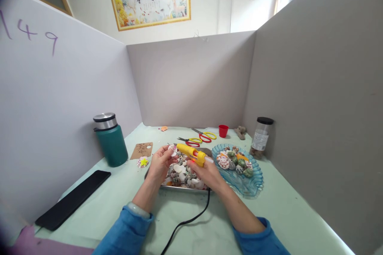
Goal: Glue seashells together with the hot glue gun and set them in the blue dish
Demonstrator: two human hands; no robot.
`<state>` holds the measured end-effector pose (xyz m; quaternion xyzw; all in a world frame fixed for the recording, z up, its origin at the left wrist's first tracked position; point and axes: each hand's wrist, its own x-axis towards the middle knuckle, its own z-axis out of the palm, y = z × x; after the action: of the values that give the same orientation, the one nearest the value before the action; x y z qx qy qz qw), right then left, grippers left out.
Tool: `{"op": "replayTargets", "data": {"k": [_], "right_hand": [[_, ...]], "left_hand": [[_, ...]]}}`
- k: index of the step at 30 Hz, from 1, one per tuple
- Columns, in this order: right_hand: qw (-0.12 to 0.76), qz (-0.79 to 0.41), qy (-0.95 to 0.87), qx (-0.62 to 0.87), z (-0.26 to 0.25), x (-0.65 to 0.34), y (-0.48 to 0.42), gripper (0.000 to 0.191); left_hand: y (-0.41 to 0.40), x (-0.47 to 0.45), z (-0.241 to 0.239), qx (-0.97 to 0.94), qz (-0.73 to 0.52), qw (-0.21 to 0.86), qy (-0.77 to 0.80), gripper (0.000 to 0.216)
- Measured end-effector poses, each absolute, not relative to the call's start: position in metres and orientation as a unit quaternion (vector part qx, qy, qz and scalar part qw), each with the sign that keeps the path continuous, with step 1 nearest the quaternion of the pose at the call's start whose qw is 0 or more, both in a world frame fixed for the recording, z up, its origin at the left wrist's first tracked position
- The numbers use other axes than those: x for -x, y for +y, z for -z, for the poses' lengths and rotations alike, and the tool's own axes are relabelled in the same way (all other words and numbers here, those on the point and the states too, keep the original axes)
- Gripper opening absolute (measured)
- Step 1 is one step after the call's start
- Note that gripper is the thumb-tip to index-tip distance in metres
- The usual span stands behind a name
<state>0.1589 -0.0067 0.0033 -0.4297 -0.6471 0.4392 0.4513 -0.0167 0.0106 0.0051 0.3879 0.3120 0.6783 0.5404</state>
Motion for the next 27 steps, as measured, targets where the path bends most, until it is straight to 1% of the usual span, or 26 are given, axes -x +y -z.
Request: {"op": "replayTargets", "data": {"k": [16,27], "right_hand": [[0.473,-0.398,-0.659,0.428,-0.0066,-0.1578,-0.0081,0.042],[0.465,-0.368,-0.682,0.427,-0.0041,-0.1568,-0.0076,0.034]], "left_hand": [[0.0105,0.0162,-0.0062,-0.388,-0.686,0.519,0.332,0.043],[0.0087,0.0143,-0.0079,-0.395,-0.683,0.51,0.342,0.046]]}}
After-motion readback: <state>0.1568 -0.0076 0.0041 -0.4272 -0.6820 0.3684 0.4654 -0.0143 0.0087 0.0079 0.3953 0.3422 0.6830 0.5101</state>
